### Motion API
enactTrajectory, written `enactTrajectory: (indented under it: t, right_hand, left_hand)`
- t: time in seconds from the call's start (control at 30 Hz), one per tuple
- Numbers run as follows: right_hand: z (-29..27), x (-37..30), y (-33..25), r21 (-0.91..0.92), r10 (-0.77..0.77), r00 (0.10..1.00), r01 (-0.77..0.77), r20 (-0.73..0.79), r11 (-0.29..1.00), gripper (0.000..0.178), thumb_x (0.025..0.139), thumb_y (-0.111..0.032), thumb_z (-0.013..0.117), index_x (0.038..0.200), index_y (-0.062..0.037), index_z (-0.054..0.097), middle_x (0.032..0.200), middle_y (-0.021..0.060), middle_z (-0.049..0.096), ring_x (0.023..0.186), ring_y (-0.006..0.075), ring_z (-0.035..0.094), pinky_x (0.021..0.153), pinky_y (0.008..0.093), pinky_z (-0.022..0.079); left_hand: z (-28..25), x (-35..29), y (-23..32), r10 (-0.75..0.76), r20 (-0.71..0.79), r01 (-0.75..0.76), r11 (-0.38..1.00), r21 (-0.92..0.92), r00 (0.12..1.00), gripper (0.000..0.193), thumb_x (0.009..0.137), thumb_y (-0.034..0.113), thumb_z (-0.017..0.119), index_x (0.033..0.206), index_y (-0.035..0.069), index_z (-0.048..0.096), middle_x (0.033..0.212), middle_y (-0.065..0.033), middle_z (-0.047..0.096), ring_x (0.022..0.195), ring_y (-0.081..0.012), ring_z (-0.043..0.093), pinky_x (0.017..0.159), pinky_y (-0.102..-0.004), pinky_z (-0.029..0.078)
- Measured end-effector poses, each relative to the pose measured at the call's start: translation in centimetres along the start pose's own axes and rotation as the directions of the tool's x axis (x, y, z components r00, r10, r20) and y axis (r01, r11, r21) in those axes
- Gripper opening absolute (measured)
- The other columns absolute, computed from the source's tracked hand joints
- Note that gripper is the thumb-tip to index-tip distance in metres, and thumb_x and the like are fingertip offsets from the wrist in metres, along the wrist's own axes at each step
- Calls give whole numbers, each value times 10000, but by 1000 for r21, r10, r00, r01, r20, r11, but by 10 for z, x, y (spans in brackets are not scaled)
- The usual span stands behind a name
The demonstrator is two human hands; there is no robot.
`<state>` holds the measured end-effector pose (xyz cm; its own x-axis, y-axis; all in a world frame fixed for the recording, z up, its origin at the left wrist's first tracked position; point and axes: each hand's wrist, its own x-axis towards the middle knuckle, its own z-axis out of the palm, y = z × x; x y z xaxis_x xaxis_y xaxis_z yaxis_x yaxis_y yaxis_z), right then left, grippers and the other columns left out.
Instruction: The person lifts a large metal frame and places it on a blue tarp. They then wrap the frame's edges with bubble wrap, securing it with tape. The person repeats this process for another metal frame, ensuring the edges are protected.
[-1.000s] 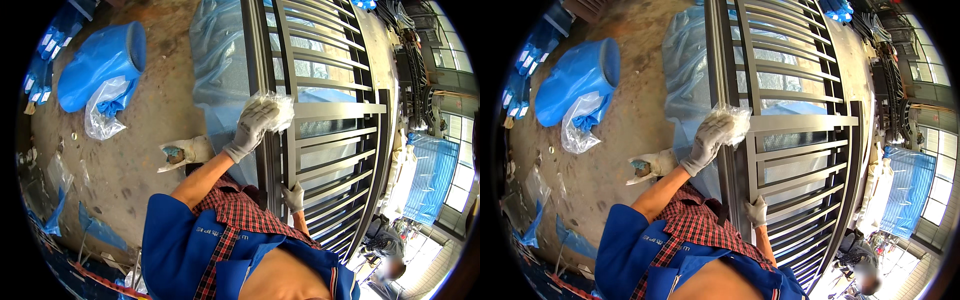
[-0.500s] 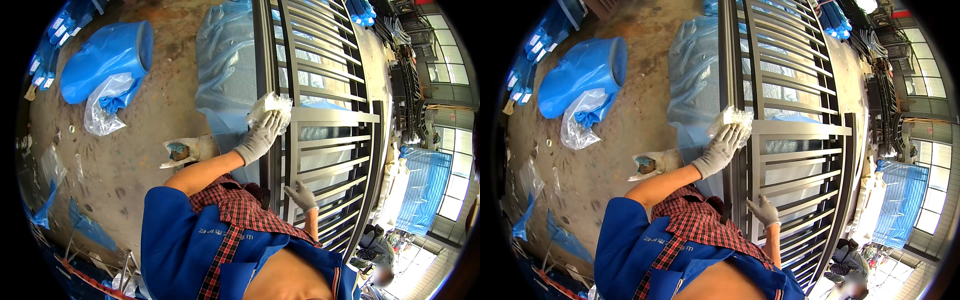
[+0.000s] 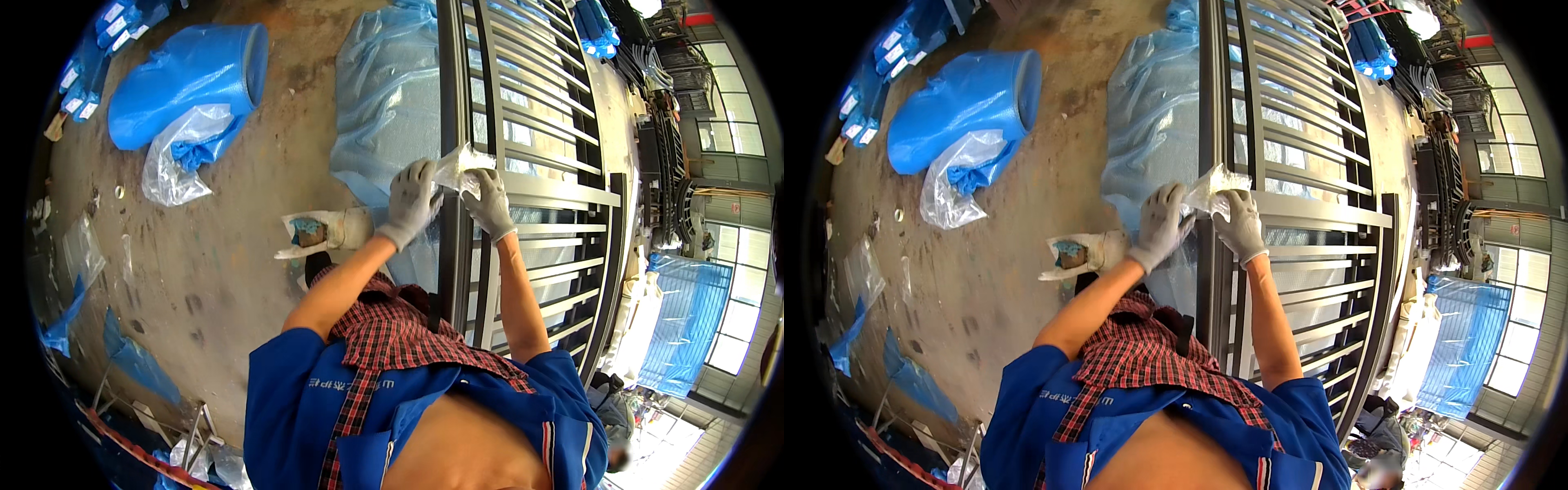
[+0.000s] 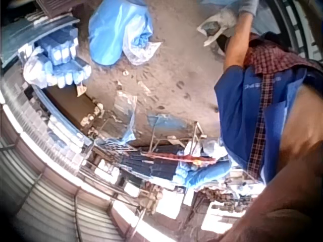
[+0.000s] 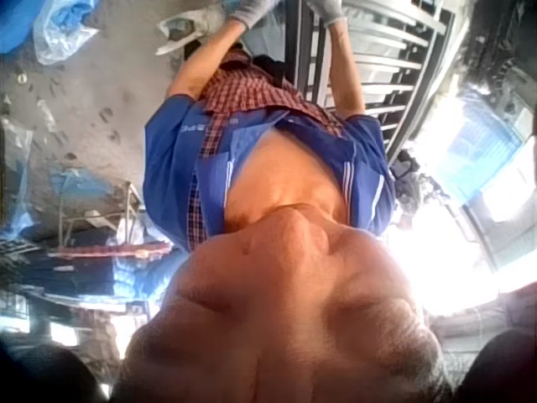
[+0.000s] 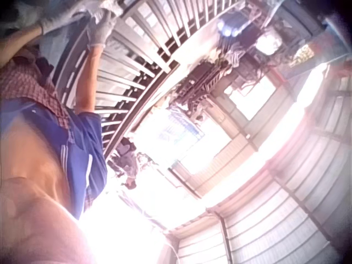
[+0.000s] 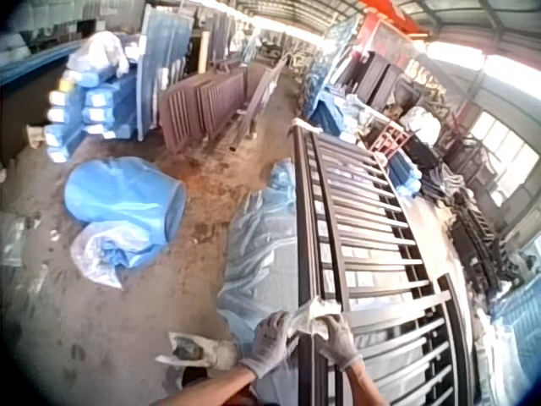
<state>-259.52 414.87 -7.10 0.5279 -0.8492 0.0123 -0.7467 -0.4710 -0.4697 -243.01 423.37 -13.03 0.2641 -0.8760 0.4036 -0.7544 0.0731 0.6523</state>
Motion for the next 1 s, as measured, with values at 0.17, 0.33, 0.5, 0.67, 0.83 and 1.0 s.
enactTrajectory:
  t: [0.17, 0.33, 0.5, 0.67, 0.83, 1.0]
  right_hand:
    - [7, -2, -18, -248, -149, 988, 136, -38, 959, 447, 724, -122, 660, 1164, -111, 584, 1181, 161, 537, 1071, 340, 550, 922, 438, 460]
    - [7, -6, 4, -122, -154, 970, 133, -188, 984, 213, 753, -38, 627, 957, -98, 626, 951, 84, 595, 916, 320, 582, 791, 424, 490]
    - [-10, -14, 17, -71, -177, 966, 167, -187, 983, 119, 781, -37, 620, 880, -101, 633, 904, 91, 587, 886, 314, 574, 801, 420, 474]
    - [0, -6, 36, -173, -172, 983, 158, -71, 972, 134, 803, -33, 604, 927, -70, 639, 1011, 119, 591, 976, 313, 570, 887, 417, 459]
    - [-22, 13, 26, -56, 18, 992, -11, 128, 998, 268, 828, -176, 587, 1067, -68, 640, 1118, 137, 607, 1054, 324, 592, 910, 408, 469]
    - [17, 34, -10, -102, 9, 986, -26, -165, 994, 469, 962, -359, 496, 1298, -33, 511, 1313, 212, 524, 1168, 381, 551, 978, 453, 446]
  left_hand:
    - [57, 18, -48, -71, 270, 59, 997, 51, 960, 182, 854, 164, 633, 1012, 74, 627, 842, -134, 664, 797, -282, 662, 731, -424, 530]
    - [54, -5, -20, 93, 49, -94, 995, 33, 994, 104, 866, 121, 588, 770, 110, 626, 687, -96, 656, 584, -237, 627, 559, -364, 510]
    - [45, -13, -3, -67, 211, 74, 997, -27, 975, 163, 823, 127, 629, 983, 94, 627, 820, -119, 662, 794, -256, 670, 747, -393, 533]
    - [22, 3, -22, -11, -57, -19, 870, -492, 998, 371, 832, 110, 658, 1177, 2, 575, 1144, -195, 614, 1075, -304, 612, 964, -376, 484]
    - [10, 23, -50, -333, -98, 198, 746, -635, 938, 316, 922, 133, 611, 1190, -25, 557, 1167, -192, 615, 1063, -302, 629, 939, -361, 500]
    - [14, -2, -76, -446, 16, 365, 711, -602, 895, 349, 937, 197, 609, 1196, -32, 555, 1174, -198, 618, 1054, -306, 639, 910, -374, 507]
